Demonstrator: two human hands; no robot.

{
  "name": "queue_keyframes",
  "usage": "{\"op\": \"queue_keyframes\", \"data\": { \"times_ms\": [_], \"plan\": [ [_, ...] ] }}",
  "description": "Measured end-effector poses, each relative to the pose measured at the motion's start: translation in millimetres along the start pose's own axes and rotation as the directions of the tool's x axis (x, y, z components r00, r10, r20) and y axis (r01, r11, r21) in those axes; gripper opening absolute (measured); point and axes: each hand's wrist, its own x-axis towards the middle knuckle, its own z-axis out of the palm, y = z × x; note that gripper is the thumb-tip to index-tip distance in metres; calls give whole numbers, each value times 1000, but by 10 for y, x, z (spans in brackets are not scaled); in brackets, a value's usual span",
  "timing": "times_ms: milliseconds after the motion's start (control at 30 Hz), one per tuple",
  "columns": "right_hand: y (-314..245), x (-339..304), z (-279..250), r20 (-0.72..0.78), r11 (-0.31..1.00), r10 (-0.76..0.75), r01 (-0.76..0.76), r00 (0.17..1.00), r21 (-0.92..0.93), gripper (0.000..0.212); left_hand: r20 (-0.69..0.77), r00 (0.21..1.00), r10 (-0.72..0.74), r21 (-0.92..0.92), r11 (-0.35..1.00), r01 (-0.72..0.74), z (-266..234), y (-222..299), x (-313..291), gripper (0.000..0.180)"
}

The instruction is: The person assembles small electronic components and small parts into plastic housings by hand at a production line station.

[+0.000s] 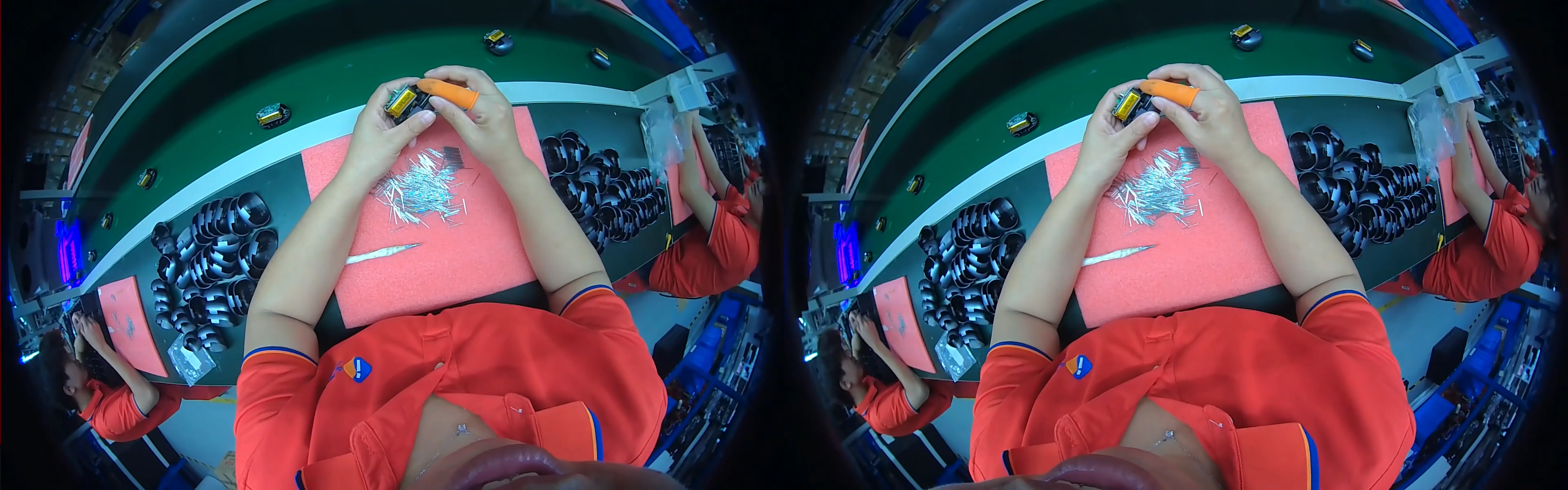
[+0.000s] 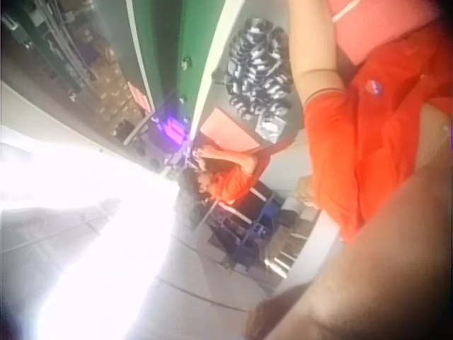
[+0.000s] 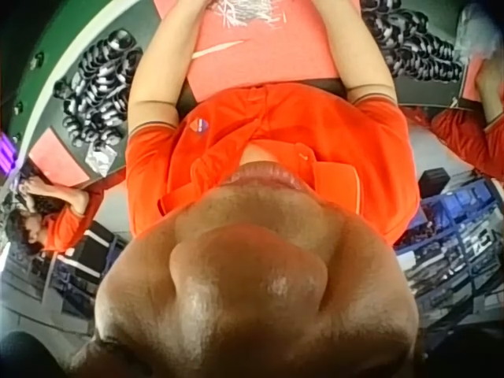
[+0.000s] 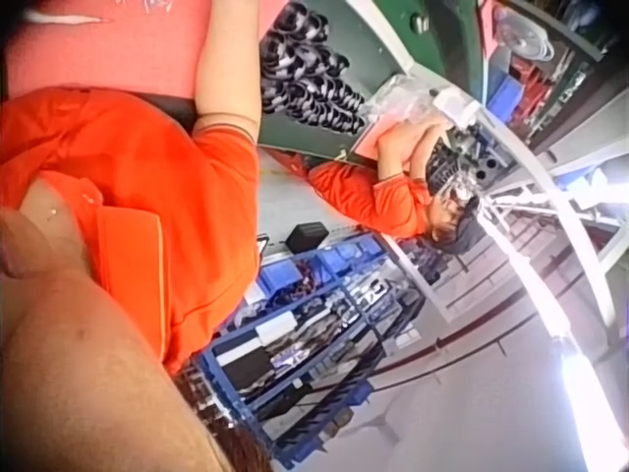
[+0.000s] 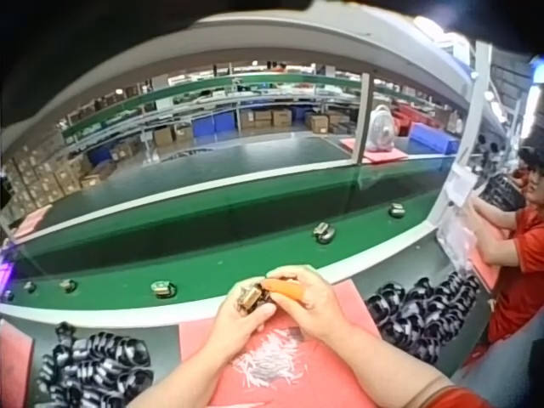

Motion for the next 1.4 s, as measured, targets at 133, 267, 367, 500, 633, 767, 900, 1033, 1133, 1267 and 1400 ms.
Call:
{"op": "queue_keyframes", "data": {
  "times_ms": [133,267,367,500,633,767,900,1033,1133,1267,1400],
  "plan": [
    [-4,-9,2,7,998,-1,0,1000,70,21,5,1000,19,36,999,-19,5,6,-8,53],
    [-12,-28,14,-16,998,49,-48,999,44,20,-8,1000,9,16,1000,-9,4,9,-4,53],
    [-15,-24,-2,-11,999,21,-20,1000,41,21,-12,1000,23,10,1000,-23,8,4,2,52],
    [-15,-26,-17,9,999,-6,5,1000,37,22,-3,1000,19,36,999,-18,-3,10,14,54],
    [-51,-48,44,12,989,16,-17,1000,145,23,-27,980,196,16,981,-196,-26,-163,67,55],
    [-93,-79,108,8,960,105,-104,994,262,24,-95,969,229,161,964,-213,-30,-178,67,51],
    [-140,-95,213,3,972,108,-106,994,209,25,-187,959,212,263,952,-159,-89,-197,31,44],
    [-106,-82,212,8,992,63,-63,998,111,28,-195,957,214,360,923,-133,-63,-147,26,44],
    [-85,-69,190,31,998,-6,8,1000,-66,30,-223,965,141,410,911,-38,-30,-97,50,42],
    [-26,-19,56,53,995,36,-30,998,-94,32,-216,964,158,486,873,-34,-56,-86,79,62],
    [33,43,-528,-22,948,318,-317,948,41,35,-154,975,162,732,681,2,43,237,229,53]
  ]
}}
